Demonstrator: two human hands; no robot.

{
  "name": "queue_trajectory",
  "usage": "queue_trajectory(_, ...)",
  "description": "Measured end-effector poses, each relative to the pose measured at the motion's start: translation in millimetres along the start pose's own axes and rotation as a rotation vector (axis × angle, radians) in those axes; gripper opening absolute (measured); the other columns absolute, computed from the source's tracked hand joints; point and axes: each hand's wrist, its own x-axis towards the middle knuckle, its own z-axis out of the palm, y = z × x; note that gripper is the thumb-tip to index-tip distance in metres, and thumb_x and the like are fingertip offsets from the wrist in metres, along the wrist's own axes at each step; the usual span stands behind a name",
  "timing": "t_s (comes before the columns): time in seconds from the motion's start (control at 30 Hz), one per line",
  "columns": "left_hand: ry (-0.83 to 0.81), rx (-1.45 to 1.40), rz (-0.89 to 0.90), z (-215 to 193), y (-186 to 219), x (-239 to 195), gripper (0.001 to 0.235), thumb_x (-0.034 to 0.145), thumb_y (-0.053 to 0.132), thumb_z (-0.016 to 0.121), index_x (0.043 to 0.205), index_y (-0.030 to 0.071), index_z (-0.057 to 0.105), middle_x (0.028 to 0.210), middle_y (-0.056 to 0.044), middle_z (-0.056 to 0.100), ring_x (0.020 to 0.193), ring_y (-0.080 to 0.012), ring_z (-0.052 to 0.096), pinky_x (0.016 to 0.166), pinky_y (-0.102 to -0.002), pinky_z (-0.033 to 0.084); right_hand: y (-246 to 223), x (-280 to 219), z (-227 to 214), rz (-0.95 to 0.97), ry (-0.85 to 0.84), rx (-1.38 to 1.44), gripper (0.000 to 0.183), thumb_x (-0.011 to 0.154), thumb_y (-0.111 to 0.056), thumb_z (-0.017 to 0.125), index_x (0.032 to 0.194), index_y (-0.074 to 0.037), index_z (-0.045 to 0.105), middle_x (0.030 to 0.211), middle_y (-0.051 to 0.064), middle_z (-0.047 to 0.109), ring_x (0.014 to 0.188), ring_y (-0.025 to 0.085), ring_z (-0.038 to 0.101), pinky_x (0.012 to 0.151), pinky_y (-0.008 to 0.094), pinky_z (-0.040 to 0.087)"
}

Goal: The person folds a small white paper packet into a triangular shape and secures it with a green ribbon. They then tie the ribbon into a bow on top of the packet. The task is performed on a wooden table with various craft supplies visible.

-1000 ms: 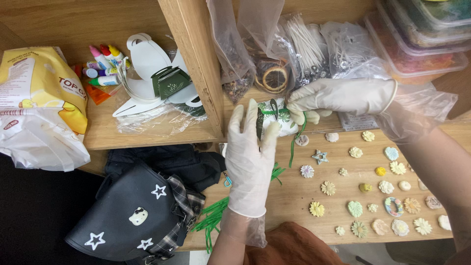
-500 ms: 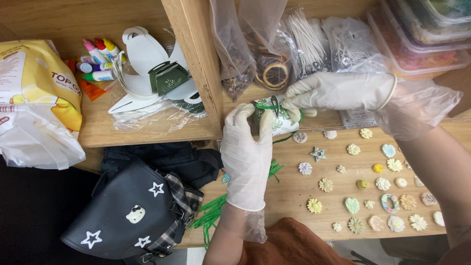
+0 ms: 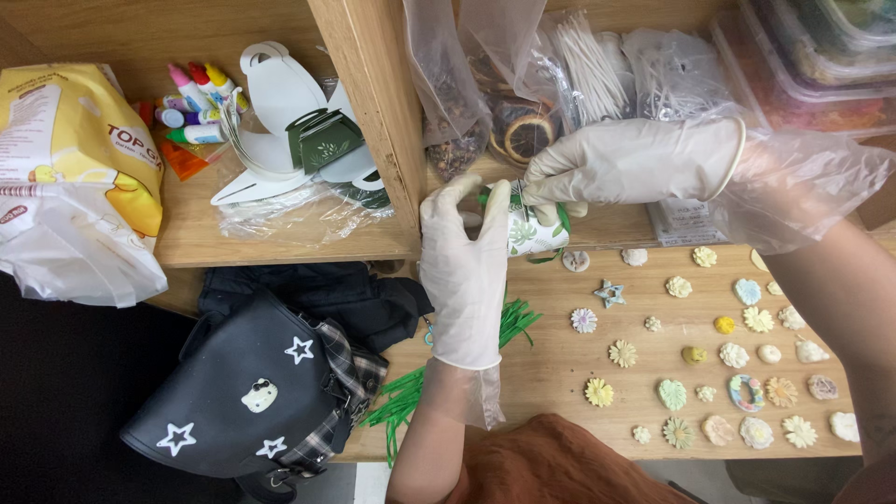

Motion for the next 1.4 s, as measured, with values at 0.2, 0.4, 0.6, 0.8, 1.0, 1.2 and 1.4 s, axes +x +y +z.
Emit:
queue_trajectory(0.2, -0.026, -0.08, -0.024, 3, -4, -1, 0.032, 0.094, 0.026, 0.072, 0.121, 0.009, 0.066, 0.118, -0.006, 0.07, 0.081, -0.0182, 0.066, 0.075, -0.033, 0.056, 0, -2, 1, 0.037, -0.02, 0.109, 0.035, 0.095, -0.036, 0.062, 0.117, -0.012, 0.075, 0.083, 0.003, 0.075, 0.079, 0.013, 0.065, 0.078, 0.03, 0.056)
queue_trajectory(0.4, -0.007, 0.152, 0.086, -4, -12, -10, 0.022, 0.11, 0.027, 0.054, 0.113, 0.007, 0.061, 0.107, -0.013, 0.066, 0.099, -0.0341, 0.067, 0.083, -0.043, 0.052, -1, -1, -1, 0.036, -0.037, 0.042, 0.034, 0.098, -0.037, 0.056, 0.116, -0.013, 0.072, 0.078, 0.001, 0.072, 0.077, 0.013, 0.064, 0.077, 0.03, 0.055)
queue_trajectory(0.6, -0.064, 0.114, -0.116, -4, -5, 0, 0.024, 0.104, 0.03, 0.061, 0.103, 0.006, 0.063, 0.099, -0.012, 0.065, 0.09, -0.0318, 0.065, 0.078, -0.042, 0.051, -7, 0, -3, 0.062, -0.064, -0.031, 0.034, 0.099, -0.039, 0.054, 0.109, -0.012, 0.071, 0.075, 0.003, 0.069, 0.073, 0.015, 0.061, 0.071, 0.032, 0.052)
queue_trajectory(0.8, -0.016, 0.022, 0.047, -1, 3, 4, 0.018, 0.098, 0.025, 0.07, 0.099, 0.008, 0.065, 0.097, -0.006, 0.065, 0.085, -0.0211, 0.066, 0.077, -0.035, 0.052, -18, -4, -2, 0.146, -0.046, 0.018, 0.035, 0.098, -0.042, 0.057, 0.11, -0.014, 0.074, 0.074, 0.003, 0.066, 0.071, 0.015, 0.056, 0.066, 0.032, 0.049)
queue_trajectory(1.0, -0.081, -0.136, 0.309, -11, 14, 4, 0.009, 0.103, 0.015, 0.066, 0.11, 0.009, 0.063, 0.11, -0.007, 0.065, 0.098, -0.0225, 0.07, 0.086, -0.033, 0.055, -16, -10, -5, 0.177, -0.034, 0.121, 0.037, 0.094, -0.045, 0.064, 0.105, -0.012, 0.077, 0.071, 0.001, 0.066, 0.067, 0.012, 0.055, 0.062, 0.03, 0.047)
queue_trajectory(1.2, -0.234, -0.135, 0.324, -13, 23, 21, 0.01, 0.106, 0.016, 0.064, 0.112, 0.008, 0.063, 0.108, -0.007, 0.075, 0.083, -0.0196, 0.074, 0.072, -0.031, 0.058, -1, -11, -5, 0.079, -0.067, 0.195, 0.032, 0.09, -0.037, 0.068, 0.097, -0.007, 0.078, 0.076, -0.003, 0.063, 0.071, 0.007, 0.051, 0.062, 0.027, 0.045)
queue_trajectory(1.4, -0.38, -0.692, -0.161, 1, 27, 37, 0.012, 0.107, 0.017, 0.055, 0.105, 0.006, 0.059, 0.096, -0.009, 0.077, 0.053, -0.0095, 0.062, 0.049, -0.022, 0.047, 5, -10, -9, 0.025, -0.11, 0.273, 0.033, 0.093, -0.04, 0.066, 0.097, -0.009, 0.077, 0.078, -0.004, 0.063, 0.074, 0.007, 0.053, 0.066, 0.026, 0.046)
